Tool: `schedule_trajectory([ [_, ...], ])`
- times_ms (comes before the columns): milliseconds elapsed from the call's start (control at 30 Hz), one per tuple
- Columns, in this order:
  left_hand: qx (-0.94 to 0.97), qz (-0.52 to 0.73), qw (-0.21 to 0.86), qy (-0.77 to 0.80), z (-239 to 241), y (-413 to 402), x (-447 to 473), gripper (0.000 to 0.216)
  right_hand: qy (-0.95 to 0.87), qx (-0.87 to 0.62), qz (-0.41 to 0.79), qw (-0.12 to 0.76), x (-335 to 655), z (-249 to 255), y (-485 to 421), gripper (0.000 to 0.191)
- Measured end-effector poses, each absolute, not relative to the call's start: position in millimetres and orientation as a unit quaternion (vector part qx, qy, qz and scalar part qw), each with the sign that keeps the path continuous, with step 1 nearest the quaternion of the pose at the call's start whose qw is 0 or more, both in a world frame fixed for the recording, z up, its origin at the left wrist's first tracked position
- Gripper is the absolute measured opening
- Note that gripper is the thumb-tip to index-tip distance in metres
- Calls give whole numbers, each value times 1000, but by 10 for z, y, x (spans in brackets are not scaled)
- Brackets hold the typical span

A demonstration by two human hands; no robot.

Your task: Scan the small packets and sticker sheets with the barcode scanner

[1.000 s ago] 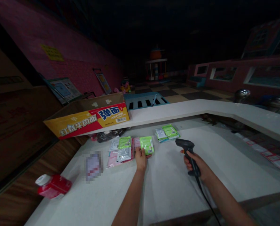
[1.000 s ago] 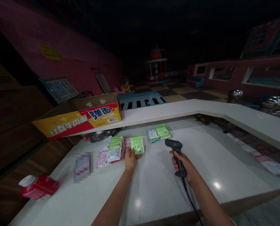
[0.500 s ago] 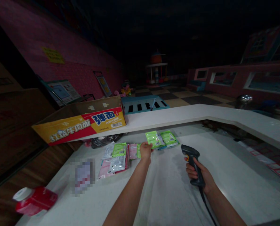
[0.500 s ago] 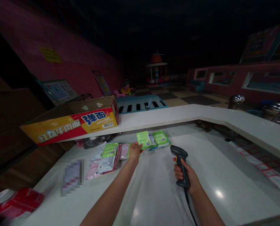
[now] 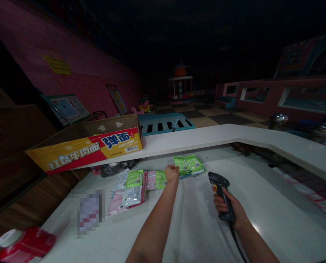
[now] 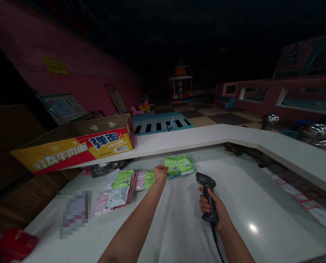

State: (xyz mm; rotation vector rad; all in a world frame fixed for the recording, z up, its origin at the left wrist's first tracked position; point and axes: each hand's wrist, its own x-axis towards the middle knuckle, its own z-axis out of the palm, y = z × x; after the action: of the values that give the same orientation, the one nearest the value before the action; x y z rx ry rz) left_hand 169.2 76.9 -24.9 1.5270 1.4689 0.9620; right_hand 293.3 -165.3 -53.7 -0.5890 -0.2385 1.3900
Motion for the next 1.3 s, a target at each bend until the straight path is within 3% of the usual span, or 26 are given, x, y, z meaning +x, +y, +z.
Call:
schedule_trajectory([
  [200,665,323,333,586,-183,638,1615,12,-92,-258,634,723,2937,-528,-1664,32],
  [400,754,251,153,587,-10,445,1412,33,-96,-268,632,721,2929,-519,-1675,35],
  [533,771,210,38,600,69,358,1039,35,-105,-283,621,723,2934,-544,-1688,34],
  [700,760,156,-39,630,4,310,683,48,-88,-265,625,729,2949,-588,-1714,34],
  [933,752,138,-32,644,26,258,741,50,-105,-280,606,737,2927,-572,-1728,34],
  [1133,711,136,33,689,41,353,845,69,-119,-286,600,737,2909,-553,-1728,33],
  [1300,706,160,71,686,44,387,845,72,-83,-274,606,742,2899,-536,-1729,31],
])
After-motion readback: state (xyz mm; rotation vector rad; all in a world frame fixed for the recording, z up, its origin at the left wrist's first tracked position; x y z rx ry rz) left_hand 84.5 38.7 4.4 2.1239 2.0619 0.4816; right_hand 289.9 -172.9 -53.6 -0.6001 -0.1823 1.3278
